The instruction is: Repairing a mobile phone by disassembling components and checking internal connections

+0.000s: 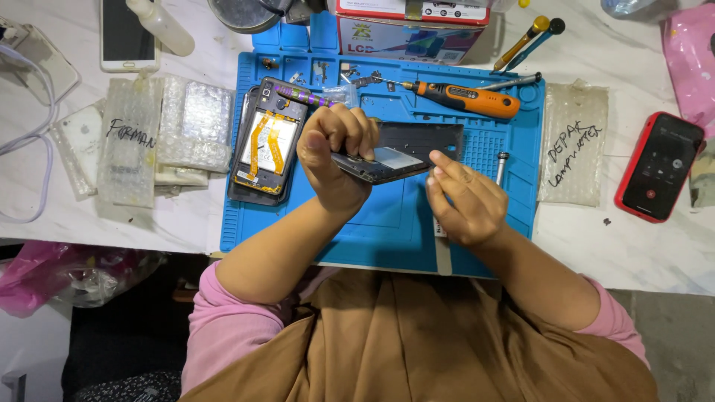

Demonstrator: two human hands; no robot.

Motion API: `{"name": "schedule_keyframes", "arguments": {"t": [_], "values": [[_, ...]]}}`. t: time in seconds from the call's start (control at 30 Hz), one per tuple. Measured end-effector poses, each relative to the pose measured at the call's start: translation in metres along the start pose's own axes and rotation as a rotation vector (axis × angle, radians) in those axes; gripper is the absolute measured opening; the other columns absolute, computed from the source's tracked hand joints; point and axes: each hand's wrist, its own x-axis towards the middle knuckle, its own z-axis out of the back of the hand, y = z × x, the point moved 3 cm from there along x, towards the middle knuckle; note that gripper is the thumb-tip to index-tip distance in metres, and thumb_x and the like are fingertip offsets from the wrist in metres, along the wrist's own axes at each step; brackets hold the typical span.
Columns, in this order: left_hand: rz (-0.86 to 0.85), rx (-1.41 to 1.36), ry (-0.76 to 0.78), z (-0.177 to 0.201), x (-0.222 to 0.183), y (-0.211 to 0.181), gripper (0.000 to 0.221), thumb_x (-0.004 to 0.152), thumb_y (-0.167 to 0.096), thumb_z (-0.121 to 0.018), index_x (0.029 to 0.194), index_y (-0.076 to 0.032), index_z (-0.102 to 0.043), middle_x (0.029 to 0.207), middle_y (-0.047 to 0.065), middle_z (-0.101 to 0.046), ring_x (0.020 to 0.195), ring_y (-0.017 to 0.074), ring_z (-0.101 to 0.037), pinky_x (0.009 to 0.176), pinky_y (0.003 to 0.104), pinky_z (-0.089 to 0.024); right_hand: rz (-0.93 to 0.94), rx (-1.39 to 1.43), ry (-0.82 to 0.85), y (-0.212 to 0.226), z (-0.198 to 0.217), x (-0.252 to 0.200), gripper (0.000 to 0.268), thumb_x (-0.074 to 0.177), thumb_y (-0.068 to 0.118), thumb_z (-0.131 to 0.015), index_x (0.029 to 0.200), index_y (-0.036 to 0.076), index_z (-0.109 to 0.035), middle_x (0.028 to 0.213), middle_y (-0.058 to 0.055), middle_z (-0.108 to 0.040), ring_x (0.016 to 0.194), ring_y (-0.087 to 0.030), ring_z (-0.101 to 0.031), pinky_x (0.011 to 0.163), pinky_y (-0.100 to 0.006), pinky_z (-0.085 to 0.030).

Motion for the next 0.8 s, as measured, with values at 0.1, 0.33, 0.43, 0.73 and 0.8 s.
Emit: {"name": "schedule_keyframes", "arguments": {"t": [0.1, 0.33, 0.43, 0.73, 0.8], "values": [[0.006, 0.011, 0.007, 0.003, 0.003, -0.001, 0.045, 0.108, -0.046, -0.043, 0.074, -0.018, -0.034, 0.062, -0.001, -0.036, 0.049, 0.0142, -0.044, 0.049, 0.026, -0.037, -0.111, 0.042, -0.005, 0.002, -0.002, -0.002, 0.013, 0.092, -0.014, -0.073, 0.087, -0.003, -0.075, 0.09, -0.016, -0.077, 0.085, -0.036, -0.081, 0.068, -0.037, -0.064], [0.058, 0.002, -0.054, 0.009, 0.001, 0.007, 0.046, 0.108, -0.045, -0.042, 0.072, -0.018, -0.033, 0.059, -0.002, -0.035, 0.047, 0.0143, -0.042, 0.047, 0.026, -0.035, -0.031, 0.069, -0.007, 0.007, 0.002, -0.005, 0.016, 0.085, -0.017, -0.077, 0.081, -0.001, -0.077, 0.084, -0.02, -0.076, 0.083, -0.04, -0.081, 0.067, -0.041, -0.065], [0.155, -0.055, -0.098, 0.012, 0.006, 0.011, 0.044, 0.11, -0.044, -0.033, 0.074, -0.019, -0.032, 0.059, -0.003, -0.031, 0.048, 0.0127, -0.04, 0.047, 0.024, -0.035, -0.135, 0.208, -0.017, 0.004, 0.0, -0.014, 0.012, 0.09, -0.013, -0.073, 0.085, -0.003, -0.077, 0.084, -0.019, -0.075, 0.084, -0.041, -0.08, 0.067, -0.042, -0.064], [0.296, -0.245, -0.124, 0.017, -0.013, 0.039, 0.05, 0.11, -0.05, -0.029, 0.072, -0.018, -0.035, 0.054, -0.001, -0.032, 0.041, 0.013, -0.039, 0.042, 0.025, -0.034, -0.552, 0.392, -0.015, 0.004, 0.0, 0.002, 0.006, 0.091, -0.008, -0.078, 0.086, -0.005, -0.075, 0.083, -0.017, -0.076, 0.075, -0.039, -0.079, 0.063, -0.04, -0.062], [0.442, -0.388, -0.08, 0.007, -0.033, 0.045, 0.051, 0.111, -0.049, -0.031, 0.073, -0.015, -0.038, 0.056, 0.001, -0.032, 0.042, 0.0139, -0.041, 0.042, 0.026, -0.033, -0.714, 0.502, 0.072, 0.003, -0.011, -0.013, 0.014, 0.083, -0.008, -0.085, 0.084, -0.004, -0.072, 0.079, -0.019, -0.073, 0.074, -0.044, -0.075, 0.06, -0.043, -0.061]]}}
